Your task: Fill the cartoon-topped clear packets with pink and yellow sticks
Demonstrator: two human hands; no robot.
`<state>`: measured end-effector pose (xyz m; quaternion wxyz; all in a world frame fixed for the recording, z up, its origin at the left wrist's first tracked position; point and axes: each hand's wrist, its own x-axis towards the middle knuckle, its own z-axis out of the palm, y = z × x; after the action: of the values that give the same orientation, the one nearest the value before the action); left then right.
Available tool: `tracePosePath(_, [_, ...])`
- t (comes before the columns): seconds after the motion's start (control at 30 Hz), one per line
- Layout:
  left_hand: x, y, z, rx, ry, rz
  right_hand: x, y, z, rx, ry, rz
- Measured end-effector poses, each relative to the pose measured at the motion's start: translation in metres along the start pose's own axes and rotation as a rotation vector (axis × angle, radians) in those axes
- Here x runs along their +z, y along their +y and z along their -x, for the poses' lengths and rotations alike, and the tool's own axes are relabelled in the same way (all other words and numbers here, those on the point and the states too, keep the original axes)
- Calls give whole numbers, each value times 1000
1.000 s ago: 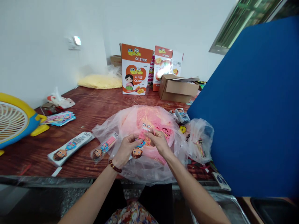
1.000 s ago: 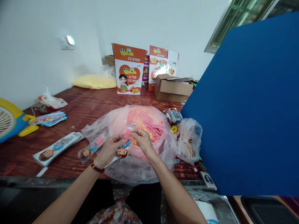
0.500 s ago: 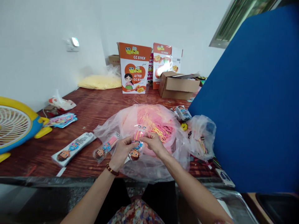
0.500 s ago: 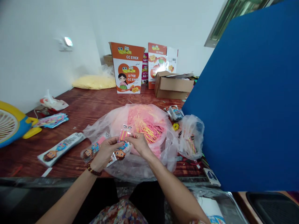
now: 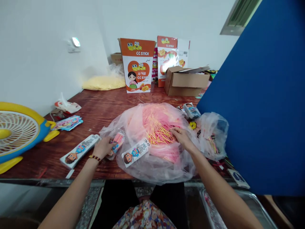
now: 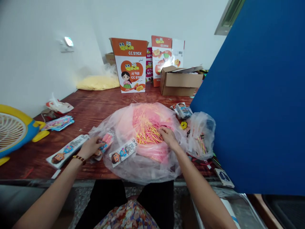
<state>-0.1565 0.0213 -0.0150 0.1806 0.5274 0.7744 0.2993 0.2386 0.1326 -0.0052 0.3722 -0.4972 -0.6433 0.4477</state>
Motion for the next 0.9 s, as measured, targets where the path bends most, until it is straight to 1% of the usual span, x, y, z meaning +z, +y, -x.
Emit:
tracePosePath(0.07, [2,5,5,42,89,-249,-9,10,-4,-24,57,107])
tracePosePath(0.1, [6,9,11,88,164,-324,-13,15,-6,-26,87,182])
tracePosePath(0.13, [12,13,19,165,236,-381,-16,19,-7,-17,107,263])
tracePosePath(0.17, [19,19,28,263,292,-386,-19,23,-9,3,112,342])
tracePosePath(0.2, [29,25,38,373,303,-331,-21,26,-11,28,103,413])
tracePosePath(0.23, [41,31,48,473,280,-249,-23,29,-12,53,79,474])
tracePosePath(0.27, [52,38,58,567,224,-173,-23,30,-14,71,45,528])
tracePosePath(0.3, [64,45,66,644,149,-127,-23,30,-16,79,7,577])
tracePosePath(0.33, [73,52,72,684,109,-113,-22,29,-17,79,-23,623])
tracePosePath(0.37, [81,58,76,698,84,-130,-20,28,-19,75,-44,665])
tracePosePath(0.43, [91,70,77,649,102,-233,-17,24,-24,69,-69,728])
tracePosePath(0.53, [92,81,70,535,138,-425,-13,20,-34,89,-55,796])
tracePosePath(0.63, [90,86,65,484,113,-534,-13,20,-47,140,-35,865])
tracePosePath(0.77, [92,85,64,463,76,-547,-11,23,-60,197,-95,917])
tracePosePath(0.9, [95,81,61,421,73,-417,-1,20,-66,246,-157,953])
